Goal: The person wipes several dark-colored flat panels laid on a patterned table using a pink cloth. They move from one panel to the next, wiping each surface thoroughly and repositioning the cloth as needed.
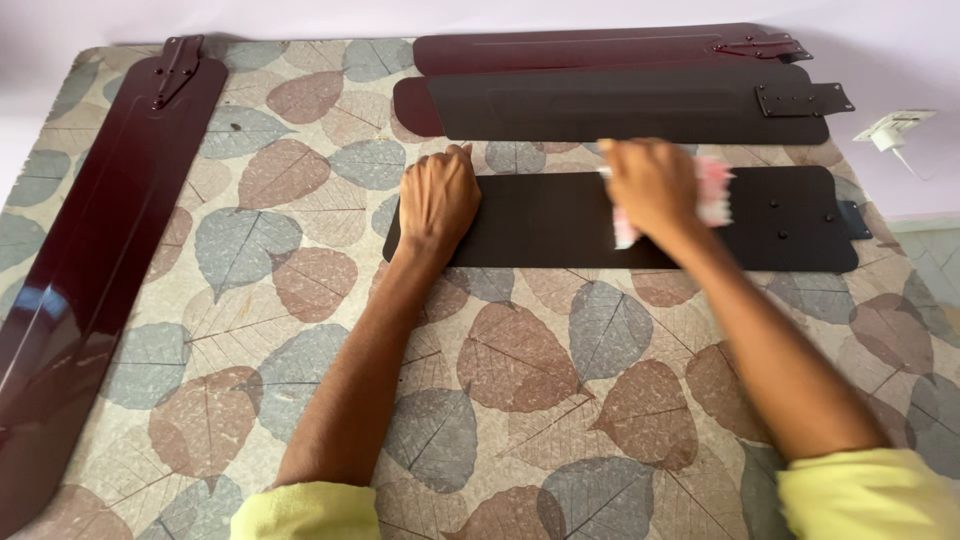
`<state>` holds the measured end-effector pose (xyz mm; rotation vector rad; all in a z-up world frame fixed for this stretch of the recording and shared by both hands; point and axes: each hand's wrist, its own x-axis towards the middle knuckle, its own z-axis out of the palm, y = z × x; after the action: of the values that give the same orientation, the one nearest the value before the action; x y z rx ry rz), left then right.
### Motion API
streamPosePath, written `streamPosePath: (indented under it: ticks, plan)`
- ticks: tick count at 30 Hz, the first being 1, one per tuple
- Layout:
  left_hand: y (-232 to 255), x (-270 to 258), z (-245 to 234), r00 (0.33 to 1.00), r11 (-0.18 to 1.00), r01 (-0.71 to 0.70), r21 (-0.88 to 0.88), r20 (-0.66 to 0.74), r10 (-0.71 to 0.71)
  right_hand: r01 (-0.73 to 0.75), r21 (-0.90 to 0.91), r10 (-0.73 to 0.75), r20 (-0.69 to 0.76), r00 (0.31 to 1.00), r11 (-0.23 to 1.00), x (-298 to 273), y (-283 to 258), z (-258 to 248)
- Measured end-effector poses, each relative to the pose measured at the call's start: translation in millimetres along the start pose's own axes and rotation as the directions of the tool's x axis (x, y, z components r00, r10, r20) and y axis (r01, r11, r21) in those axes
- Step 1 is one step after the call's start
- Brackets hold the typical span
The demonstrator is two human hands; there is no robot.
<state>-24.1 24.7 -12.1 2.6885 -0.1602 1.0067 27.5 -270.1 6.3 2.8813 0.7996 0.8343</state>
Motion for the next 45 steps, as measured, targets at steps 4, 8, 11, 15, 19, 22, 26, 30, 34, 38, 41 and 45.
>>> streamPosePath:
  ticks: [4, 8, 11, 15, 19, 22, 26, 30, 34, 38, 41, 45]
  plan:
    - [-2, -1, 0, 0.999, 0.999, -0.034, 0.029, -0.018, 0.034, 0.025, 0.170, 0.010, -0.202, 0.979, 0.985, 36, -115, 6]
    - [-5, -1, -2, 1.000, 1.000, -0.028, -0.006, -0.006, 0.028, 0.155, 0.154, -0.081, -0.403, 0.912, 0.976, 48, -147, 3]
    - [-7, 1, -5, 0.998, 0.999, 0.019, -0.032, 0.058, -0.017, 0.148, 0.371, -0.100, -0.146, 0.984, 0.917, 43, -115, 4]
    - [-7, -2, -6, 1.000, 1.000, 0.002, -0.031, 0.003, -0.002, 0.068, 0.329, -0.073, 0.001, 0.997, 0.942, 13, -28, 5]
    - [-6, -2, -4, 1.000, 0.999, 0.016, -0.037, 0.014, -0.016, -0.054, 0.236, 0.043, 0.053, 0.998, 0.970, -36, 76, -12]
    - [-4, 0, -2, 0.990, 0.998, 0.059, -0.029, 0.133, -0.055, -0.011, 0.069, 0.020, -0.126, 0.992, 0.998, -62, 107, -18]
    - [-5, -2, -1, 0.999, 0.999, -0.022, 0.028, 0.032, 0.021, -0.261, 0.028, 0.262, 0.000, 0.965, 0.965, -48, 76, -9]
    - [-3, -3, -2, 0.999, 0.998, -0.042, 0.042, 0.012, 0.042, -0.017, 0.222, 0.063, -0.203, 0.977, 0.975, -11, -18, -2]
    - [-2, 0, -8, 0.985, 0.999, 0.046, 0.011, 0.165, -0.047, 0.062, 0.150, -0.013, -0.310, 0.951, 0.987, 11, -92, -10]
    - [-4, -1, -10, 0.998, 1.000, 0.005, -0.005, 0.065, -0.004, 0.213, 0.296, -0.161, -0.192, 0.968, 0.931, 4, -67, -8]
    - [-5, -4, -9, 1.000, 1.000, -0.024, 0.003, 0.013, 0.024, 0.127, 0.325, -0.103, -0.091, 0.991, 0.937, -19, -9, -10]
    - [-4, -4, -10, 0.999, 0.999, -0.046, 0.002, -0.003, 0.046, 0.058, 0.313, -0.039, -0.068, 0.997, 0.948, -61, 71, -40]
